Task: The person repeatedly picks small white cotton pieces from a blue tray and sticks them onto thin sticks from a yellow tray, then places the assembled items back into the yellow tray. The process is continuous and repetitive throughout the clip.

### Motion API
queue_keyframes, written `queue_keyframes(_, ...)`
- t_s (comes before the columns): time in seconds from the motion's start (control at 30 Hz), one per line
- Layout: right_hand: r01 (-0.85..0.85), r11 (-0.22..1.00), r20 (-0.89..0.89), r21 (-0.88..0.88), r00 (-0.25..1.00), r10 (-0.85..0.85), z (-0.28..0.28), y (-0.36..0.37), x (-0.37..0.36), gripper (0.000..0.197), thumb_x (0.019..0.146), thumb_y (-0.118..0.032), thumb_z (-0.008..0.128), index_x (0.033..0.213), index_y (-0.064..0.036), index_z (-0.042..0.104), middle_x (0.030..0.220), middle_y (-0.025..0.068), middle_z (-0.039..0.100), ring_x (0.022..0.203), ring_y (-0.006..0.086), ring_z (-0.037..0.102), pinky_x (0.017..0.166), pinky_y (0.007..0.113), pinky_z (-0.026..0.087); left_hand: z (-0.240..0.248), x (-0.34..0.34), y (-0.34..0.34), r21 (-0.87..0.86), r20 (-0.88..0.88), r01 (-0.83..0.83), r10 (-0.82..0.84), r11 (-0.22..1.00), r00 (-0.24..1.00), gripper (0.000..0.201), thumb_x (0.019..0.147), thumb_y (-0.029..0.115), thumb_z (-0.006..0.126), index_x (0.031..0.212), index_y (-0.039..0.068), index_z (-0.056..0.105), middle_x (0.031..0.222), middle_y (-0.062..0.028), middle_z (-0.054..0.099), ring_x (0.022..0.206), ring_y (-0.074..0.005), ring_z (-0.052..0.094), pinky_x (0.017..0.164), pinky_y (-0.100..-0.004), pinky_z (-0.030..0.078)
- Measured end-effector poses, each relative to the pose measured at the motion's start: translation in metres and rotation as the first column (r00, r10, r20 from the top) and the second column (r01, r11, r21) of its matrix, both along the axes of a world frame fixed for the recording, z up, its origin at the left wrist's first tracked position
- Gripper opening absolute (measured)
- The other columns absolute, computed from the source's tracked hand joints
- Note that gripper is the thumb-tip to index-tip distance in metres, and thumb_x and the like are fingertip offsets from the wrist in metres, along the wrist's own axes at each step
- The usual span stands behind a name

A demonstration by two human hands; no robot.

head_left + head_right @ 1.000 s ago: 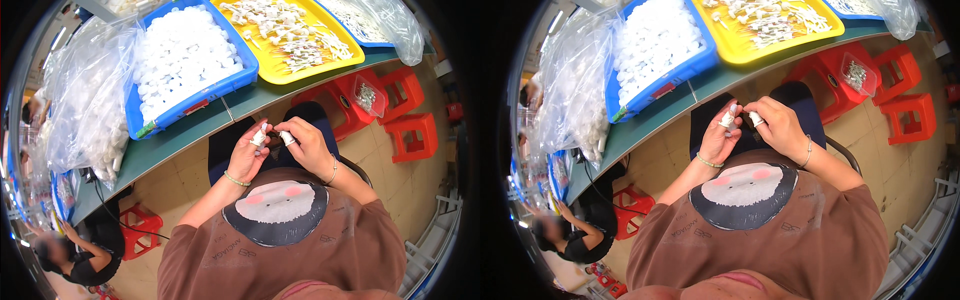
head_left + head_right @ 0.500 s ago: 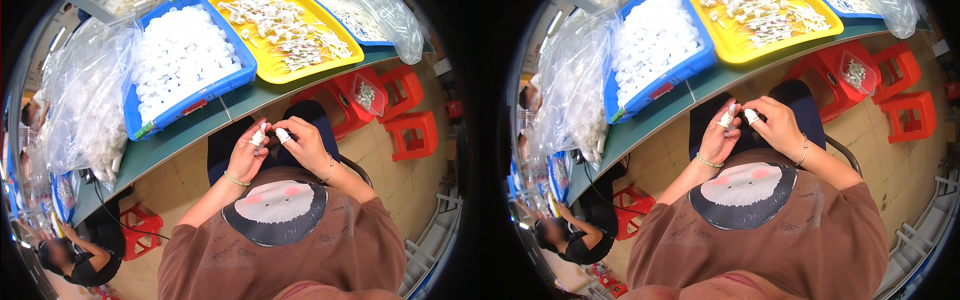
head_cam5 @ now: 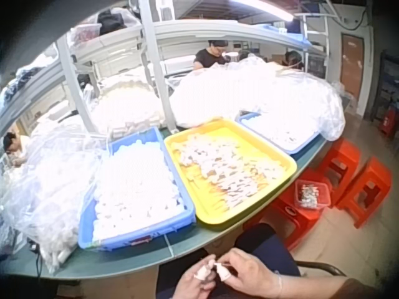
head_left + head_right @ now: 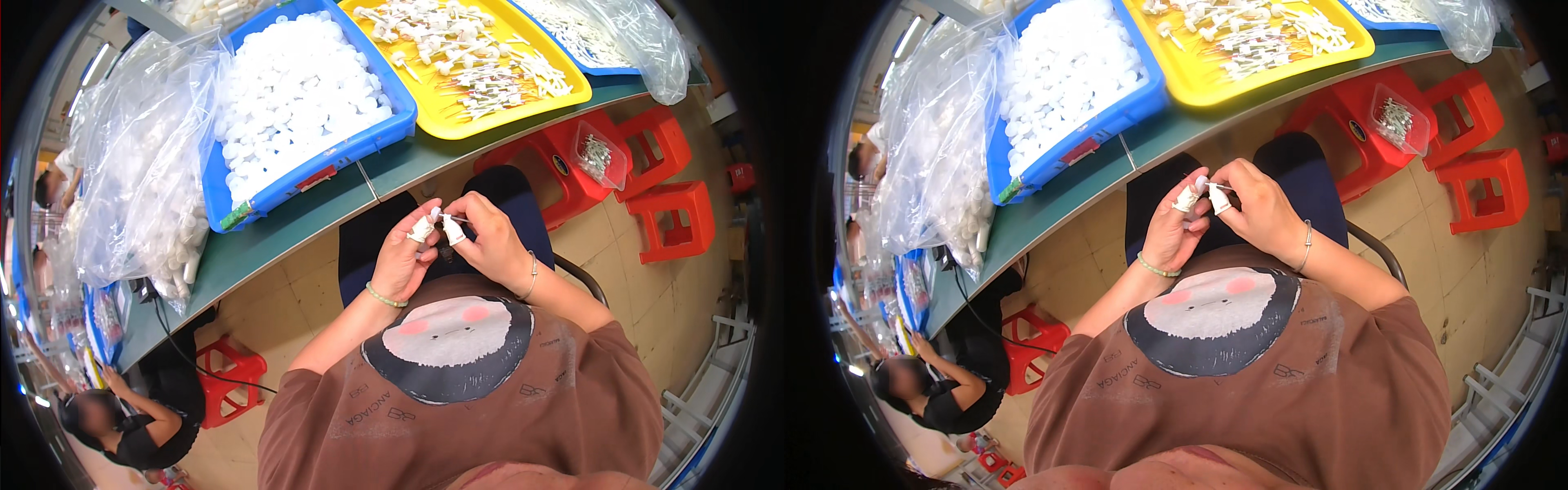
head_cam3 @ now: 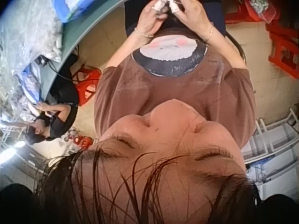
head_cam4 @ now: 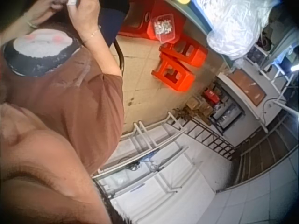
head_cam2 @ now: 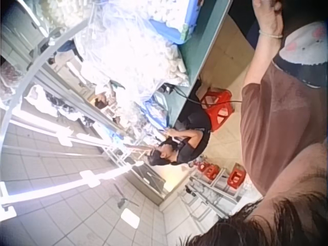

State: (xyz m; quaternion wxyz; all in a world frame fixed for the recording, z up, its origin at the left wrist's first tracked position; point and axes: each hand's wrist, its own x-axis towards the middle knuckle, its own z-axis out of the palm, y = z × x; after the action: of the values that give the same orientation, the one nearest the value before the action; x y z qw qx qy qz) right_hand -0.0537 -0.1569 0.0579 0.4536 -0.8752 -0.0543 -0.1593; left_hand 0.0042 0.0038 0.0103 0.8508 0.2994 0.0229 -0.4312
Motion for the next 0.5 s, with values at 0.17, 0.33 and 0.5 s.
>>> queue_keyframes(0.17, -0.055, 0.998, 0.058, -0.039, 0.997, 0.057, -0.003, -0.003, -0.001, 0.019, 0.078, -0.002, 0.065, 0.093, -0.0004, 0.052, 0.087, 0.0138, 0.055, 0.076, 0.0307, 0.060, 0.065, 0.038, 0.050, -0.002, 0.001, 0.001, 0.036, 0.061, -0.007, 0.005, 0.999, 0.998, 0.031, 0.091, 0.010, 0.060, 0.121, 0.005, 0.056, 0.097, 0.0011, 0.056, 0.072, -0.0052, 0.044, 0.053, -0.0159, 0.035)
queue_keyframes(0.33, -0.061, 0.992, -0.062, 0.111, 0.996, 0.068, -0.004, -0.005, -0.002, 0.011, 0.082, -0.001, 0.062, 0.090, -0.0007, 0.053, 0.081, 0.0121, 0.056, 0.069, 0.0242, 0.057, 0.061, 0.033, 0.046, -0.010, -0.001, 0.001, 0.013, 0.050, -0.019, 0.018, 1.000, 0.999, 0.027, 0.089, 0.007, 0.062, 0.116, 0.006, 0.061, 0.093, 0.0019, 0.060, 0.072, -0.0040, 0.046, 0.053, -0.0160, 0.034)
queue_keyframes(0.5, -0.043, 0.856, -0.269, 0.516, 0.940, 0.209, -0.010, -0.007, 0.000, 0.007, 0.086, -0.002, 0.059, 0.088, -0.0008, 0.052, 0.077, 0.0069, 0.053, 0.069, 0.0124, 0.052, 0.057, 0.027, 0.042, -0.008, -0.005, -0.002, 0.012, 0.082, -0.024, 0.022, 1.000, 0.996, 0.021, 0.089, 0.011, 0.064, 0.110, 0.011, 0.065, 0.087, 0.0045, 0.058, 0.067, -0.0036, 0.043, 0.051, -0.0167, 0.033)
